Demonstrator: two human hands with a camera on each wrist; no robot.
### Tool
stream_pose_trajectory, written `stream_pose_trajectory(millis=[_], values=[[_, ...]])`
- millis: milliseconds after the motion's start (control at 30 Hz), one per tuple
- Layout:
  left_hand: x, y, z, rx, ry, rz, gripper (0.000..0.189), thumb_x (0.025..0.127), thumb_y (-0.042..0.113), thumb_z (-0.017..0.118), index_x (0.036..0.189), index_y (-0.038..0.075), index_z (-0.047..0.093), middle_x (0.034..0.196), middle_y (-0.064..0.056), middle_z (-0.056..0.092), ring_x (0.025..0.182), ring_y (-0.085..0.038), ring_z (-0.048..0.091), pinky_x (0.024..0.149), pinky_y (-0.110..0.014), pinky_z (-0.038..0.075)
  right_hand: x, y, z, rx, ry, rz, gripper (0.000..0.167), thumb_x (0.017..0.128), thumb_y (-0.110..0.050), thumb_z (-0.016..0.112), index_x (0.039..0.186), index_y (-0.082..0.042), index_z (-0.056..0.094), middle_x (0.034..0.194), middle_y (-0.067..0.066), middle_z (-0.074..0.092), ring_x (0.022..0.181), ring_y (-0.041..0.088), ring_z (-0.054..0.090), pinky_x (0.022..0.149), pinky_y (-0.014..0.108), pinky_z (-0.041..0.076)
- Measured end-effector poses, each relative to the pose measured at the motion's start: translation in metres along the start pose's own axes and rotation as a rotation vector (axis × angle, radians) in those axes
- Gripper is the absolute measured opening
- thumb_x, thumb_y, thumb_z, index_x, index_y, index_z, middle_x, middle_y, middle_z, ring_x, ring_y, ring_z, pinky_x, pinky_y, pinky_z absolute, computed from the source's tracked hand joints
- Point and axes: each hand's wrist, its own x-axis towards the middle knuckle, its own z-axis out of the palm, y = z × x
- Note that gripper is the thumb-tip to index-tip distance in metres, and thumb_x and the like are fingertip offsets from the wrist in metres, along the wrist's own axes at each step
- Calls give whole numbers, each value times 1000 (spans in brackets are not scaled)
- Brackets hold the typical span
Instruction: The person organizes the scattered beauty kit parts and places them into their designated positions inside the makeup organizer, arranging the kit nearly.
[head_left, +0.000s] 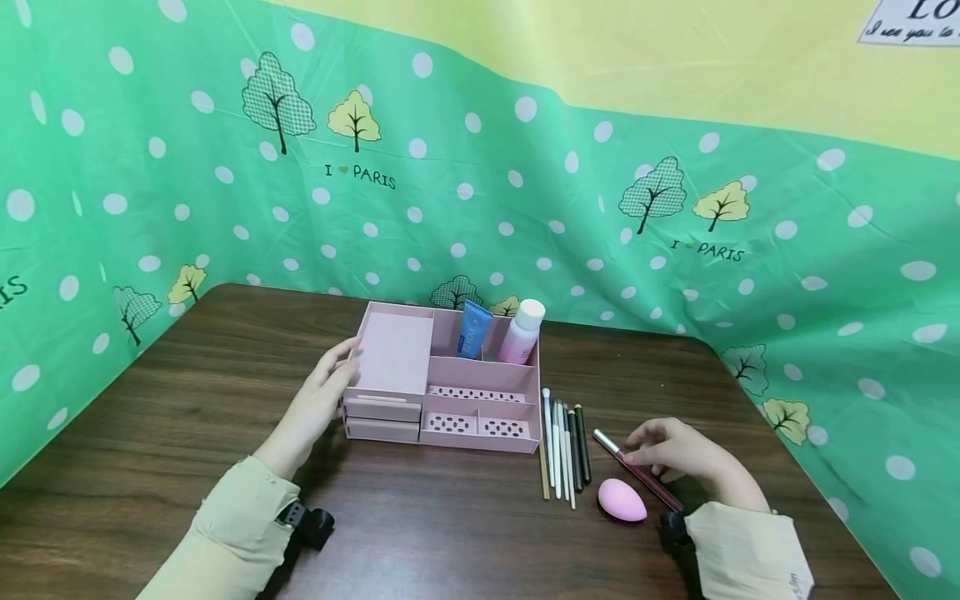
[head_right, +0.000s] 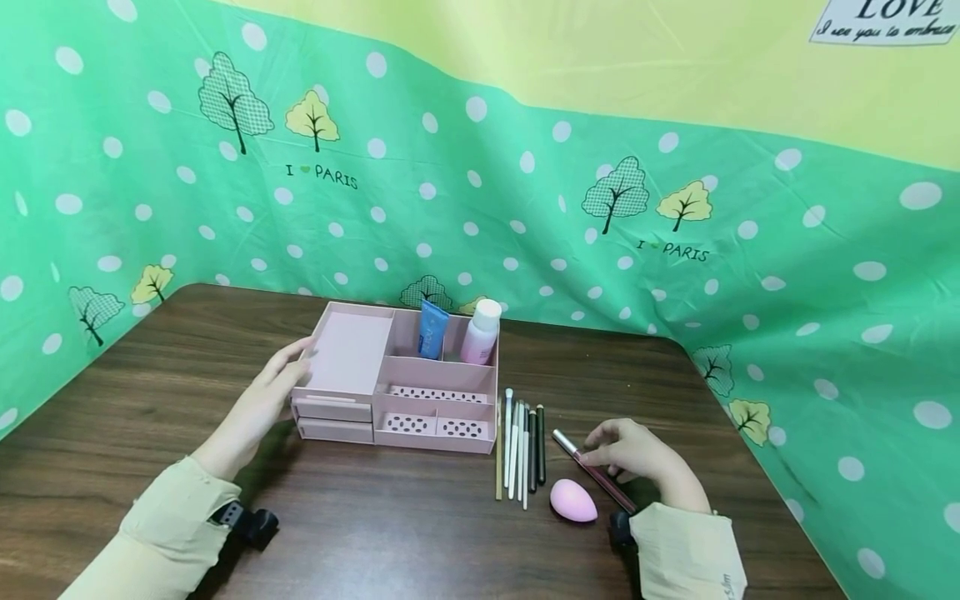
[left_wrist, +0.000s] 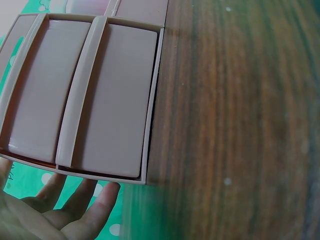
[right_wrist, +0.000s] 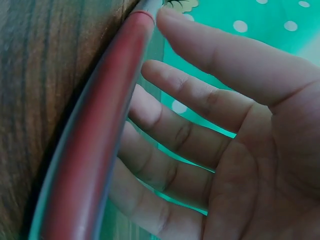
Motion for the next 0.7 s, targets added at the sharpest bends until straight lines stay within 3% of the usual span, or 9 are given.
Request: stream_pose_trajectory(millis=[333, 700], values=[[1, 0, 0, -6, 12, 5, 54, 105, 42, 39, 156, 29, 27, 146, -14, 38, 119, -25, 42, 82, -32, 43, -1, -1, 2, 16, -100, -66, 31, 77, -3, 77, 101, 8, 61, 72, 1, 53, 65, 13, 52, 56, 34, 50], [0, 0, 0, 1, 10, 5, 54, 105, 42, 39, 157, 29, 26, 145, -14, 38, 118, -25, 43, 81, -32, 43, -1, -1, 4, -22, -118, -56, 26, 76, -2, 73, 98, 4, 61, 73, 2, 52, 65, 15, 50, 55, 33, 49]])
